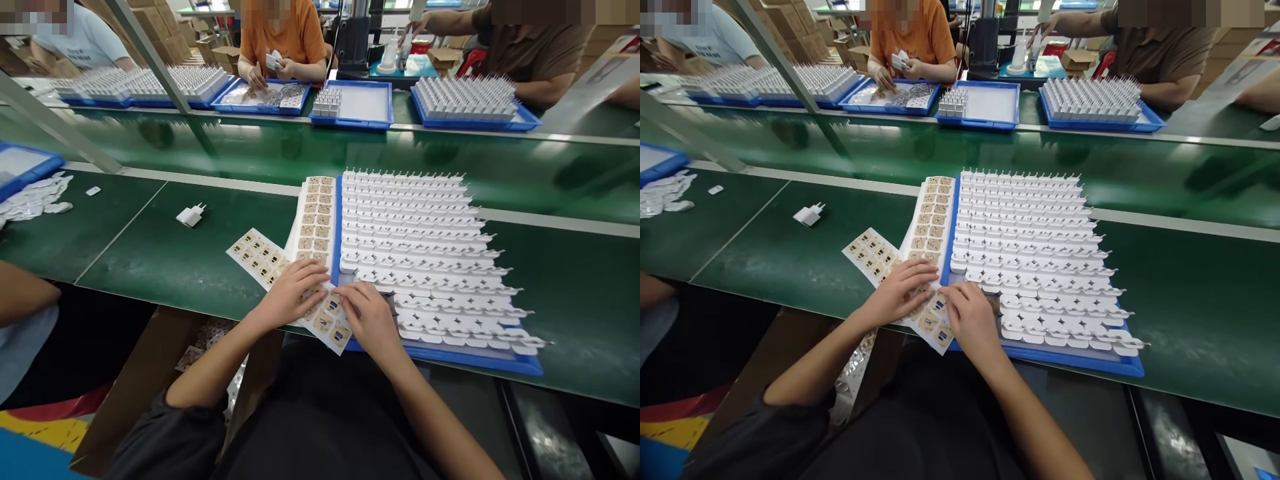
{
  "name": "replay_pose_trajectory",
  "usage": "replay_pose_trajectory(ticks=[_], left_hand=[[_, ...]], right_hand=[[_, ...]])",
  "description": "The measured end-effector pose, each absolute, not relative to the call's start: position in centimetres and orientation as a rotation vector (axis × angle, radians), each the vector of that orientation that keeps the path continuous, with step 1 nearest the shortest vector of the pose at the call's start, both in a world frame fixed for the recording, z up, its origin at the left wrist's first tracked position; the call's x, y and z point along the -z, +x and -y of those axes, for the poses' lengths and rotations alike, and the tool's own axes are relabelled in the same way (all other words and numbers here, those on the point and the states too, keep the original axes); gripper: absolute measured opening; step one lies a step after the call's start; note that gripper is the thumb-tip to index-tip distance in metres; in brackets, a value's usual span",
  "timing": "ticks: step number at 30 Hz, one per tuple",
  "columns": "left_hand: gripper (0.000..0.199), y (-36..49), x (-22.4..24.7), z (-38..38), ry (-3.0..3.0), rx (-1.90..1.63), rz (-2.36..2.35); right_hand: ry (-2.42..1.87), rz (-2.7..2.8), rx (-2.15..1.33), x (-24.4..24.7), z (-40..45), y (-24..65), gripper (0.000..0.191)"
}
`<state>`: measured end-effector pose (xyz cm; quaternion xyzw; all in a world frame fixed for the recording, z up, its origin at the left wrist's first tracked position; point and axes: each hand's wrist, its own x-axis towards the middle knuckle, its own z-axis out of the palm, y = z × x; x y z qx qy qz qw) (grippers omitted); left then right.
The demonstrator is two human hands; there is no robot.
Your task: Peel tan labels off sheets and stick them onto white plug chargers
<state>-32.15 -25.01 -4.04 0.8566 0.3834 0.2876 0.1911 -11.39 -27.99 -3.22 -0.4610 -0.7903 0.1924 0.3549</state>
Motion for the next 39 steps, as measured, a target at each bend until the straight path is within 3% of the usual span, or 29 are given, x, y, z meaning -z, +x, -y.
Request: replay_pose_trajectory(ticks=[8,16,20,25,32,36,39], left_hand=[[0.021,-32.5,0.3,24.1,2.031,-0.556,-1.092],[0.027,-31.9,0.6,24.0,1.643,-0.595,-0.98],[0.025,-31.9,1.0,23.7,1.695,-0.592,-1.031],[0.014,-31.2,1.7,23.2,2.09,-0.591,-1.247],[0.051,-25.7,1.7,23.9,2.596,-0.63,-1.305],[0.033,-23.8,1.6,24.1,2.712,-0.562,-1.359],[0.02,-24.8,1.4,23.9,2.495,-0.752,-1.255]], right_hand=[[-1.01,1.953,-0.493,3.0,27.9,-11.5,0.023],[-0.961,1.996,-0.242,3.4,27.9,-11.3,0.017],[-0.898,2.013,-0.257,3.0,28.3,-11.0,0.018],[-0.908,1.768,-0.529,1.5,30.2,-9.0,0.023],[-1.056,1.456,-0.502,0.0,31.2,-5.9,0.02],[-1.097,1.456,-0.516,0.2,31.3,-5.3,0.016],[-1.105,1.467,-0.594,0.4,31.5,-5.1,0.016]])
